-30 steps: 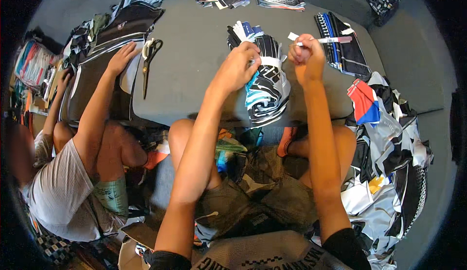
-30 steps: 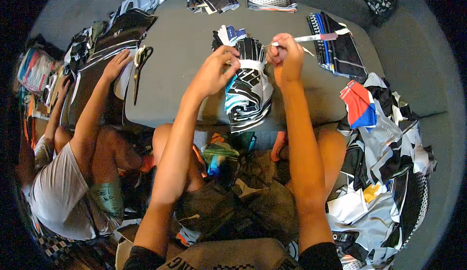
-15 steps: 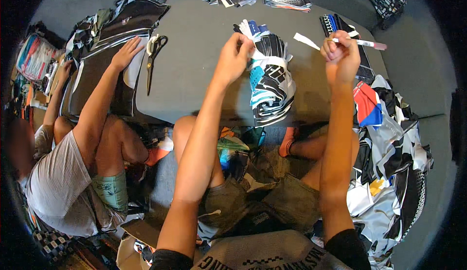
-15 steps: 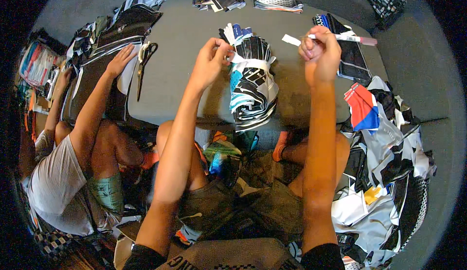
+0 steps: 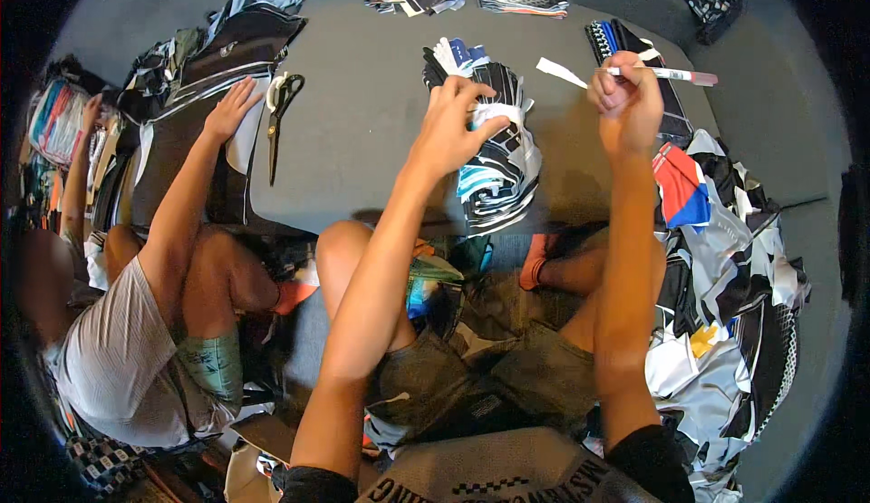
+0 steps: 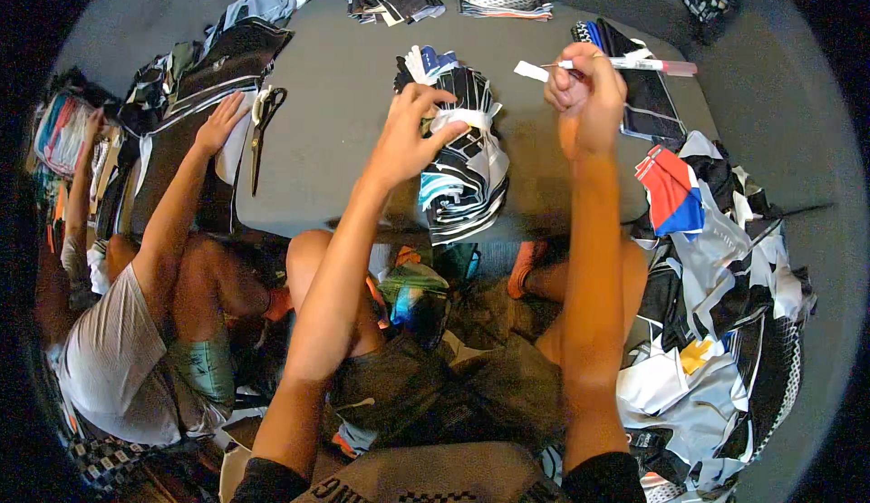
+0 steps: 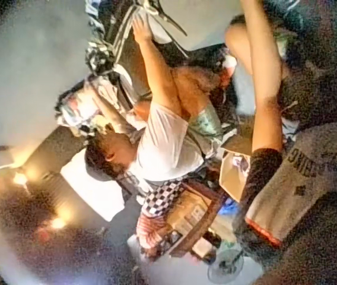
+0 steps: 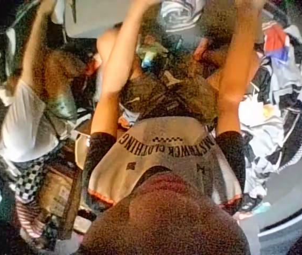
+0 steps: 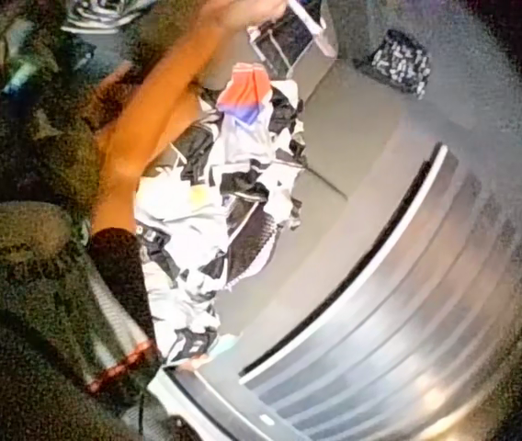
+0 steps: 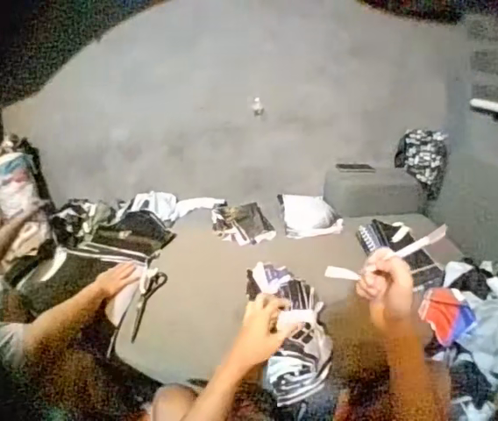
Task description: Labeling and bundling printed fabric pieces on a production workbench.
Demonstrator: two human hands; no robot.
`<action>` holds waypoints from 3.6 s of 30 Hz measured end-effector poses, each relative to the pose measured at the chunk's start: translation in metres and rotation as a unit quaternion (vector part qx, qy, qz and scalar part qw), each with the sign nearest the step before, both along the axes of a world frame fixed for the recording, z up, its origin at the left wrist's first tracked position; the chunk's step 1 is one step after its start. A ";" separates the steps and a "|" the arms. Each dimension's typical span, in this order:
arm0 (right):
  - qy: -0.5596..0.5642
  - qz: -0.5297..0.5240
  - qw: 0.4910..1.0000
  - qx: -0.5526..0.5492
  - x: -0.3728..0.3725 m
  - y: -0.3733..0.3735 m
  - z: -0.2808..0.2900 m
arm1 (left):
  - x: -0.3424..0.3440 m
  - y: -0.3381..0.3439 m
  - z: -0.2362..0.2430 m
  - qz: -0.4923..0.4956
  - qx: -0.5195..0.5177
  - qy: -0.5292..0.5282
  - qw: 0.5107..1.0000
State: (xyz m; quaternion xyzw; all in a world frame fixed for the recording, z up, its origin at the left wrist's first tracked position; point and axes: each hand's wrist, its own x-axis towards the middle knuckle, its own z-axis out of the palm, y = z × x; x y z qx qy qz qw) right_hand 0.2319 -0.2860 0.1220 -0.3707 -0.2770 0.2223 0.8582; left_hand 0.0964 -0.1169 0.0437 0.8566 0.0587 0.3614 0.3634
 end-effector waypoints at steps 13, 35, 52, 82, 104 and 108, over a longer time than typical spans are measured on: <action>-0.020 -0.133 0.989 -0.062 -0.003 -0.002 0.018 | -0.040 0.038 0.001 -0.005 -0.140 0.148 0.979; 0.008 0.000 0.996 -0.094 -0.053 0.066 -0.034 | -0.027 0.021 -0.010 0.005 -0.123 0.090 0.988; 0.001 -0.032 0.996 -0.085 -0.024 0.042 -0.029 | -0.025 0.016 -0.007 0.058 -0.109 0.119 0.985; 0.079 0.069 0.994 -0.034 -0.043 0.015 0.002 | -0.030 0.032 -0.012 -0.001 -0.161 0.089 0.983; -0.128 -0.084 0.959 -0.238 -0.036 -0.019 0.000 | -0.029 0.037 0.011 -0.003 -0.223 0.059 0.973; -0.130 -0.089 0.959 -0.235 -0.033 -0.021 0.003 | -0.031 0.036 0.022 0.027 -0.265 0.002 0.964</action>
